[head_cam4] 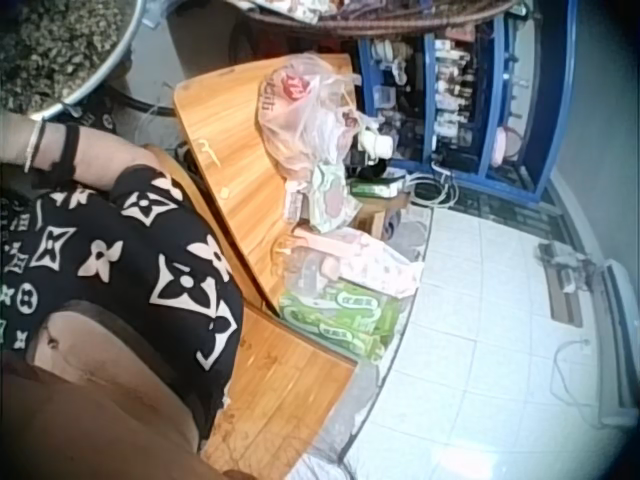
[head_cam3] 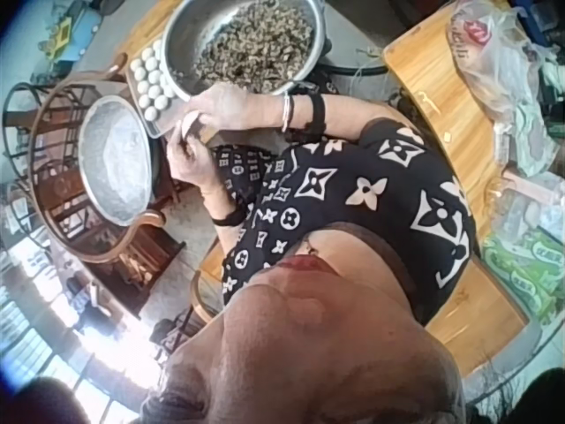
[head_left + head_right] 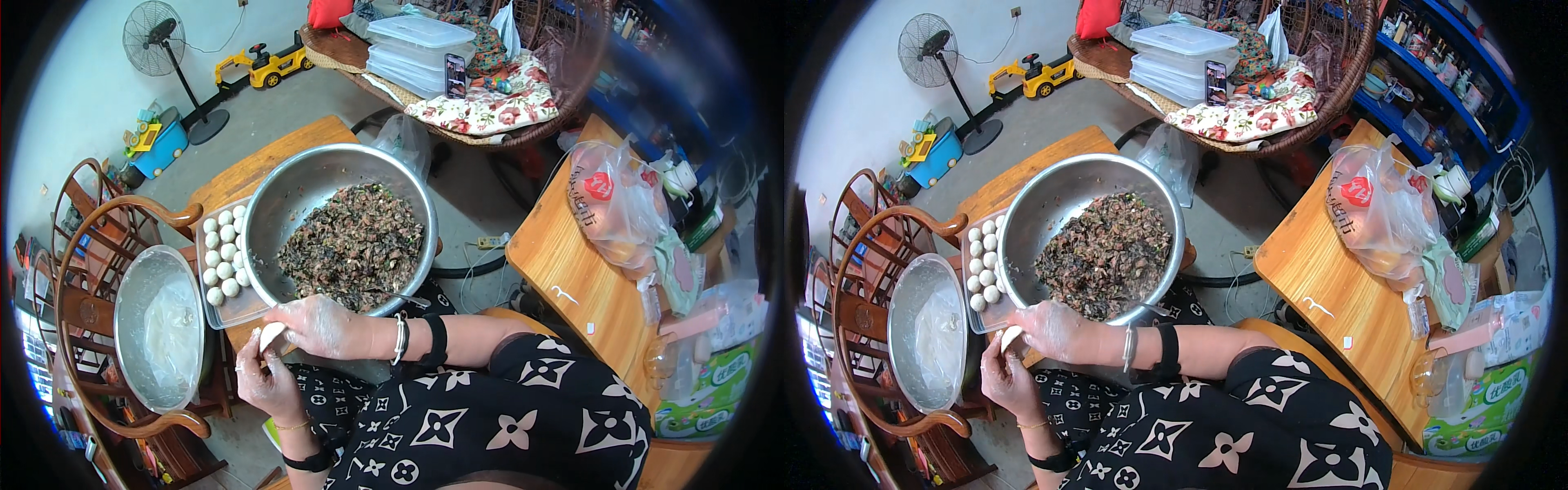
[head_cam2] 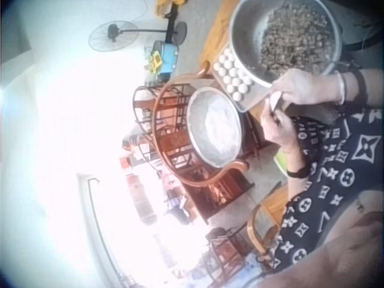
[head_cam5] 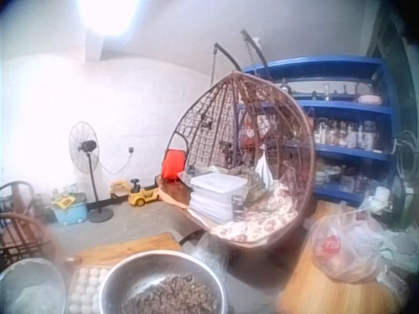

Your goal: The person forms dumplings by hand, flattening dough balls, scooping meat filling into them, and sealing the edges. Completed dumplings are placed on a tray. The person occasionally wipes hands on a cloth and adjusts the filling bowl.

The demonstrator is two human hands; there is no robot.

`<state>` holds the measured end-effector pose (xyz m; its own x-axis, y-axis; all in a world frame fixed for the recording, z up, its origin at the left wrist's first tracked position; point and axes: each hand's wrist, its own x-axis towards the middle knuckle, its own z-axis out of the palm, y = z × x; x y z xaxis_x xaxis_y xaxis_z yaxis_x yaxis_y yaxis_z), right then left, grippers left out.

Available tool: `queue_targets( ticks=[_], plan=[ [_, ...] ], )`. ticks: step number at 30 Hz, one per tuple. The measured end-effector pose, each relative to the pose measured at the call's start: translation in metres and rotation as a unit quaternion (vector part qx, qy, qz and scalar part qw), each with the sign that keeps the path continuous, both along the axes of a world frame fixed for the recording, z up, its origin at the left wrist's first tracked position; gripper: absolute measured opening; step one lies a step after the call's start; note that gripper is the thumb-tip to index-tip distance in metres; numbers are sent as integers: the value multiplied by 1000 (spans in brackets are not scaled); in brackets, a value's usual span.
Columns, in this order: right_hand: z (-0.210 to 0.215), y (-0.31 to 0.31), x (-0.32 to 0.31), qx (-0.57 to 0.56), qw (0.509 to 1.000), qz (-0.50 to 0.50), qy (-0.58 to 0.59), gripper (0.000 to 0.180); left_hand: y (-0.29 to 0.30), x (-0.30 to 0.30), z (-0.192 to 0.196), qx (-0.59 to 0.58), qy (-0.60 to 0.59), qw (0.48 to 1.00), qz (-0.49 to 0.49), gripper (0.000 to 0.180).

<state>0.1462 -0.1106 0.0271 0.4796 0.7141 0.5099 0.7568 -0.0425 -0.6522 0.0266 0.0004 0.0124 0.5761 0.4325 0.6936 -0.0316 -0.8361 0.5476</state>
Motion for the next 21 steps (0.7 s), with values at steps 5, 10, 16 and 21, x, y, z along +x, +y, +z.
queue_targets(
  ticks=[5,10,16,21],
  plan=[
    [1,-3,-2,-119,992,32,-21,34,1,1,3,48,29,998,10,32],
    [-7,-2,8,-4,996,59,61,30,-10,4,3,-89,-25,996,17,31],
    [-3,-3,-3,-10,1000,16,4,25,3,1,1,56,31,998,18,31],
    [-12,1,7,-106,993,60,0,40,-10,4,11,-58,11,998,22,31]
  ],
)
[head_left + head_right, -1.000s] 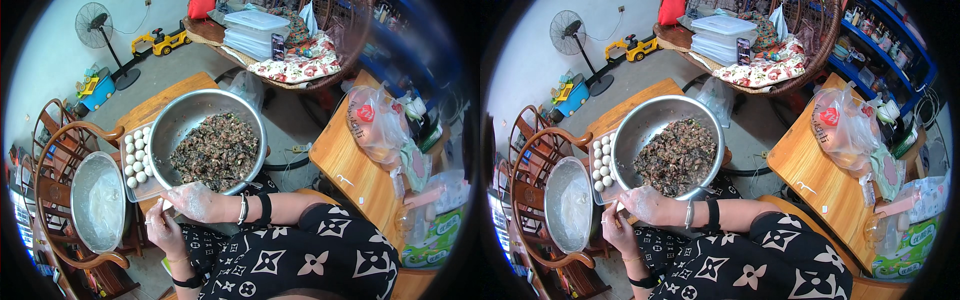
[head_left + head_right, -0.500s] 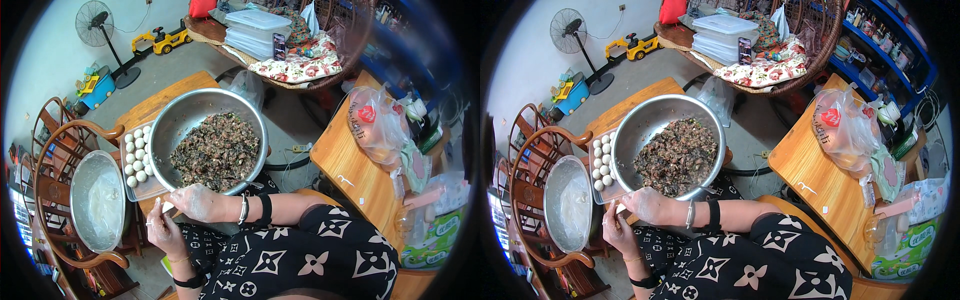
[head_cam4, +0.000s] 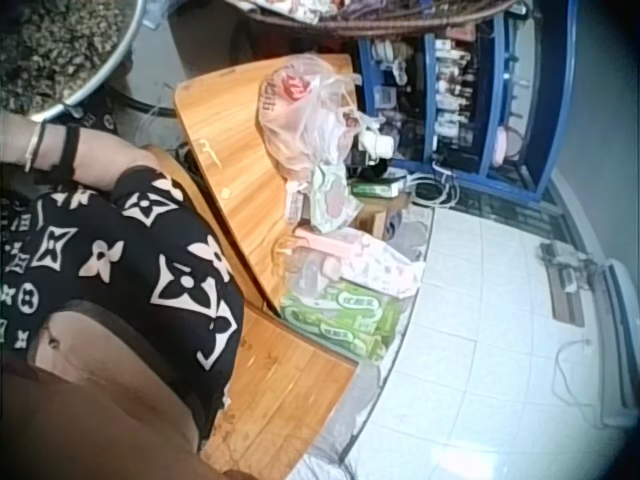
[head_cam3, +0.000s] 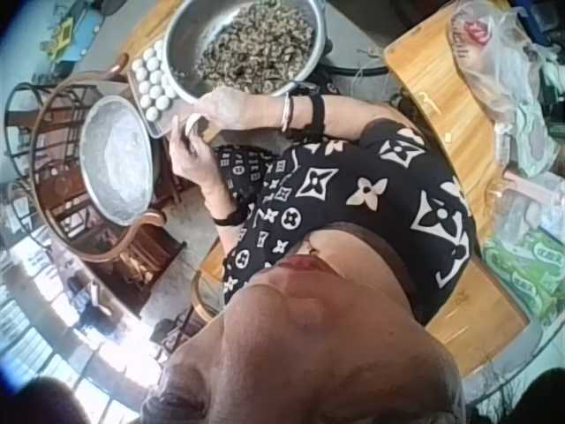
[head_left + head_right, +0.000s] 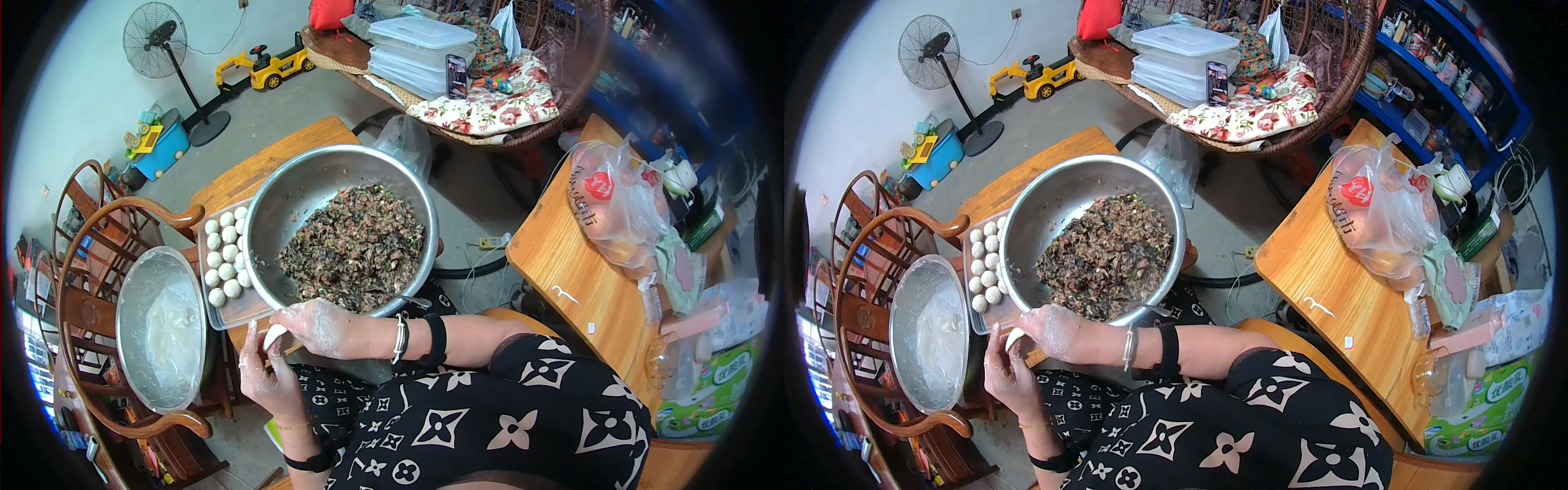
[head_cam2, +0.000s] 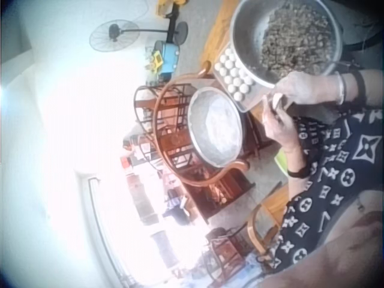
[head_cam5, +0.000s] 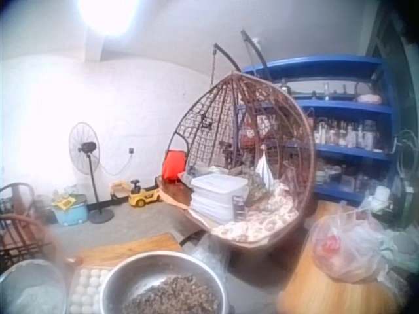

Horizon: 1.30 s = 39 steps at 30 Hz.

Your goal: The person forms dumplings by hand, flattening dough balls, scooping meat filling into them, and sealing the edges. Completed dumplings are placed on a tray. The person occasionally wipes hands on a cloth and adjusts the filling bowl.

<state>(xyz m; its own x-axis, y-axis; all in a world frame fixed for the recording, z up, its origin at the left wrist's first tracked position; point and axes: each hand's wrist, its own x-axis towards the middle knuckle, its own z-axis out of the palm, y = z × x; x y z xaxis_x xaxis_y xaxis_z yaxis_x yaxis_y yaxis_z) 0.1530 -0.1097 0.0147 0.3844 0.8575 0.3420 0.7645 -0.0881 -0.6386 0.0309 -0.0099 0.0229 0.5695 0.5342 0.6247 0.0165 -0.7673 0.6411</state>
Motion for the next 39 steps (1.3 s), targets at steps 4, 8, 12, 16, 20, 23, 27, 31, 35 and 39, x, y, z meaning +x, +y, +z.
queue_targets(
  ticks=[4,8,12,16,20,23,27,31,35,39],
  plan=[
    [2,0,0,70,997,12,35,40,6,-6,-6,55,12,998,-3,32],
    [8,-4,-10,93,995,-22,-1,37,12,-2,-7,128,23,991,-13,26],
    [9,-2,-2,35,998,9,45,38,-1,1,5,56,14,998,-8,25],
    [1,2,1,144,983,8,118,36,5,-3,-4,20,-4,1000,4,20],
    [11,-2,-7,69,996,-26,56,24,13,-2,-3,135,10,991,-2,21],
    [9,-3,-4,-1,999,-22,25,33,9,0,-2,107,31,994,-12,24],
    [-5,0,2,97,992,-15,83,32,-1,2,4,35,-12,999,-17,25],
    [2,-1,-4,59,997,-30,47,28,13,-2,-7,133,-7,991,-18,26],
    [11,-4,-8,17,999,-34,10,27,9,1,-5,158,21,987,-23,27],
    [10,-3,-3,113,988,-26,98,28,-1,3,5,32,-16,999,-20,27]
  ],
)
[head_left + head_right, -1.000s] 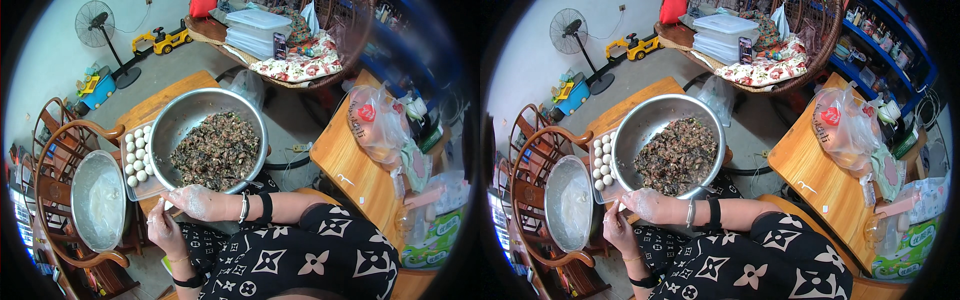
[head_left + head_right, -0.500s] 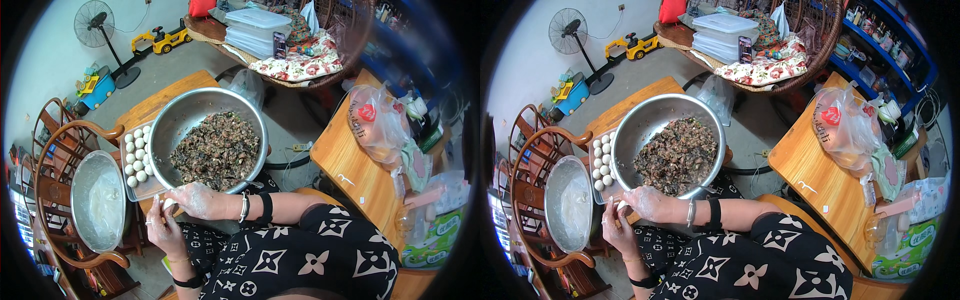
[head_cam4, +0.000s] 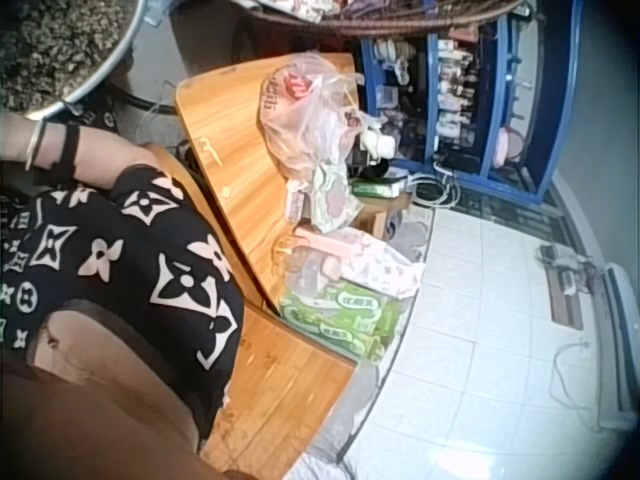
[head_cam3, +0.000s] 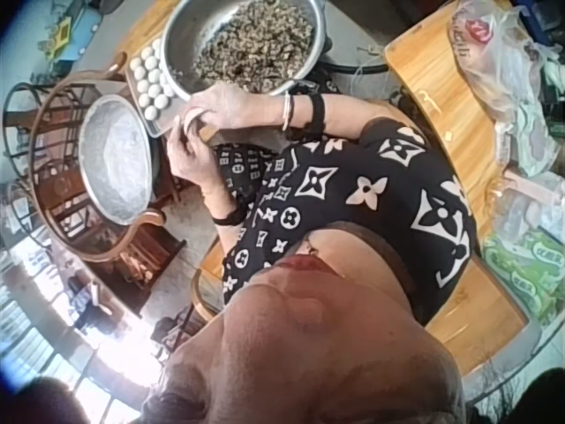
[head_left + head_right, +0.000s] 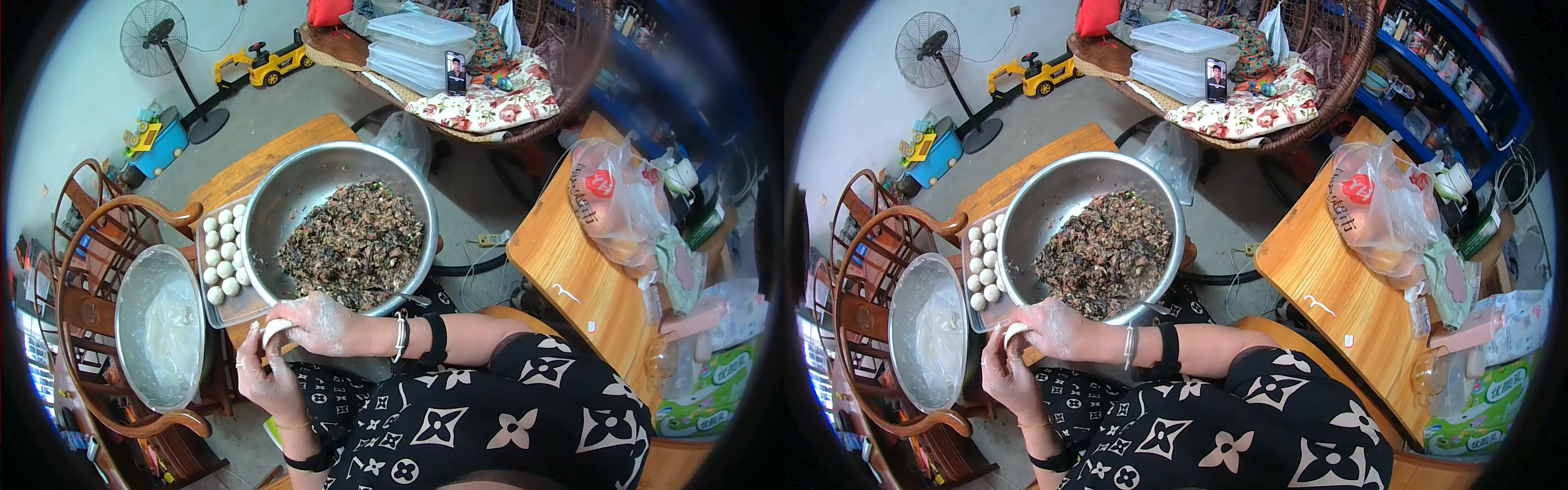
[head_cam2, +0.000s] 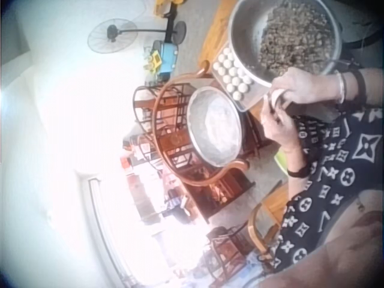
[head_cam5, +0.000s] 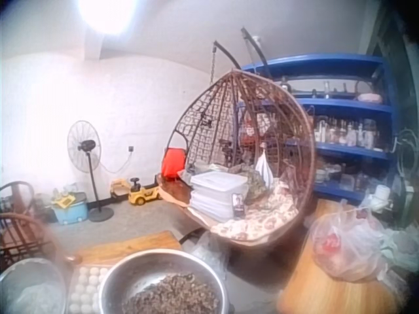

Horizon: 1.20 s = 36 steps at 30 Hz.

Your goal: The person forms dumplings by hand, flattening dough balls, scooping meat filling into them, and sealing the edges. Completed dumplings are placed on a tray. The person occasionally wipes hands on a cloth and adjusts the filling bowl.

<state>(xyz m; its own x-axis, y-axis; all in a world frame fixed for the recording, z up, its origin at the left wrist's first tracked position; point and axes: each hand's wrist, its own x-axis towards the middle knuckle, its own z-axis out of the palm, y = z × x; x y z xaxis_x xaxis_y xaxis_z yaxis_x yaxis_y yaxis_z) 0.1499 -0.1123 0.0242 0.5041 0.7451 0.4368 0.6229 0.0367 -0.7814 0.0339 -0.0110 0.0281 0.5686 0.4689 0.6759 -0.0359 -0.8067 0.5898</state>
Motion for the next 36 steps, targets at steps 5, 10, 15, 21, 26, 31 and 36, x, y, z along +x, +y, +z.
queue_targets(
  ticks=[5,10,15,21,26,31,36],
  plan=[
    [11,-6,-7,-69,993,-35,-84,27,11,-8,-12,43,20,999,8,27],
    [1,-4,-2,-127,990,-17,-62,26,-4,2,-1,-53,16,998,-6,26],
    [8,-9,-1,-31,999,11,19,24,3,-2,-4,-43,27,999,10,21],
    [2,-8,0,-124,991,3,-51,20,10,-1,-13,-11,35,999,-5,20],
    [6,-9,2,-67,995,11,70,21,7,0,-17,-155,16,987,-26,18],
    [9,-11,2,-125,991,49,24,24,12,-3,-15,-46,50,998,-3,17],
    [10,-9,0,-77,957,66,272,19,5,1,-14,-258,43,964,-49,32]
  ],
)
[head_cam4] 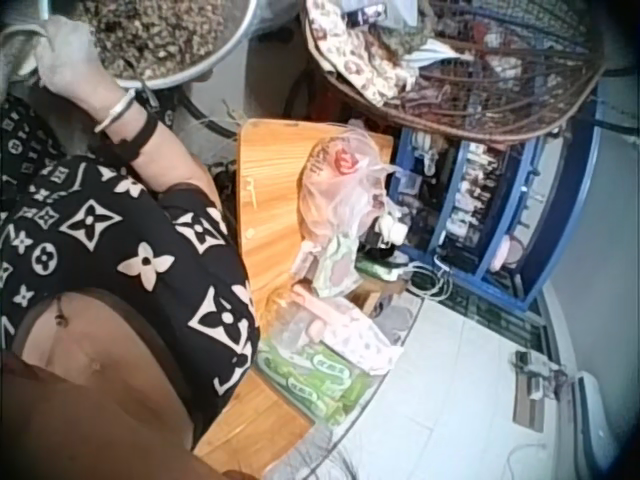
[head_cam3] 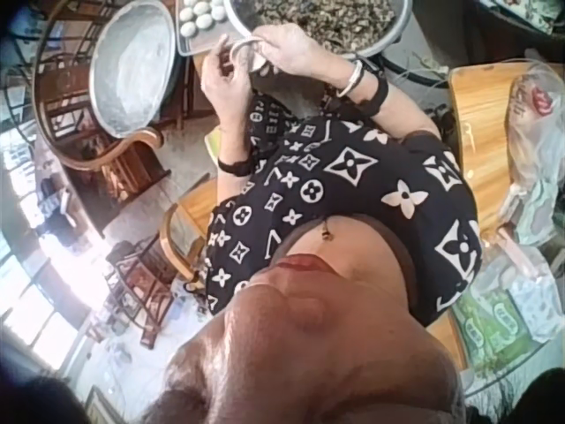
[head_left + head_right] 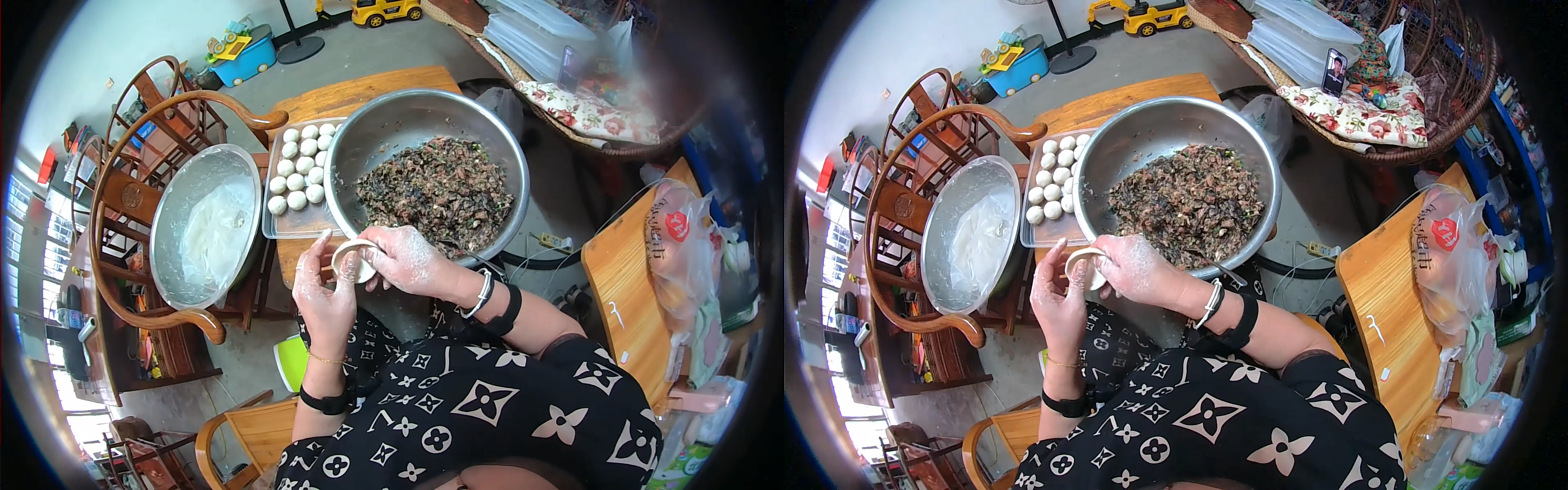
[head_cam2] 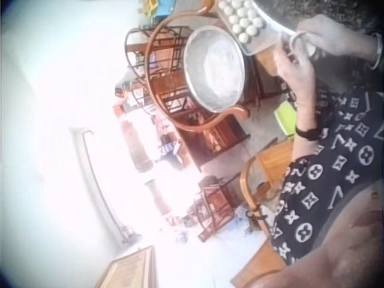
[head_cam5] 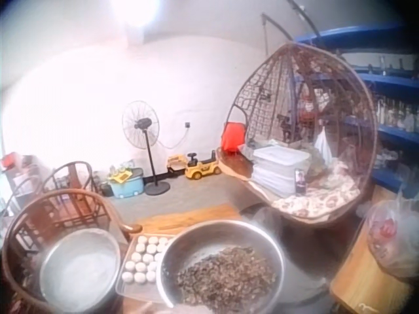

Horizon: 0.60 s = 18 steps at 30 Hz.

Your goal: The person forms dumplings by hand, flattening dough balls, scooping meat filling into them, and sealing the edges. Completed dumplings are placed on a tray. The person occasionally wipes hands on a cloth and adjusts the filling bowl.

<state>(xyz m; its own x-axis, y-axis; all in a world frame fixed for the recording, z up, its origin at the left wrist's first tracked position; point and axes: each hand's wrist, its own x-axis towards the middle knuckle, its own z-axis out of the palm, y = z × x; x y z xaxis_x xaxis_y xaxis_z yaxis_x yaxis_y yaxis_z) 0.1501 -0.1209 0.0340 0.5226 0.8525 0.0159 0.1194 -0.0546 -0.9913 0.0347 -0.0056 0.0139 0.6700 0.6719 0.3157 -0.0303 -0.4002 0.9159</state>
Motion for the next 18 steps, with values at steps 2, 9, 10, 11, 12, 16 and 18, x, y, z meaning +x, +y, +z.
queue_targets(
  ticks=[2,9,10,11,12,16,18],
  plan=[
    [-2,0,0,3,997,1,71,21,0,2,-3,-129,-32,990,-49,36],
    [-8,1,-8,-29,999,-11,-28,22,0,2,-25,-70,30,996,-43,30],
    [-11,1,-5,-42,996,-14,-82,21,-2,3,-21,-53,27,998,-28,28],
    [-13,1,-3,-56,989,-16,-135,21,-1,3,-23,-66,25,997,-38,29],
    [-14,0,-2,-56,985,-13,-163,21,1,3,-28,-78,23,996,-47,32],
    [-9,1,-4,-24,998,-17,54,21,-3,7,-19,-328,-84,935,-104,44],
    [-12,1,-3,-2,995,-21,97,21,-3,8,-18,-383,-97,911,-117,49]
  ],
)
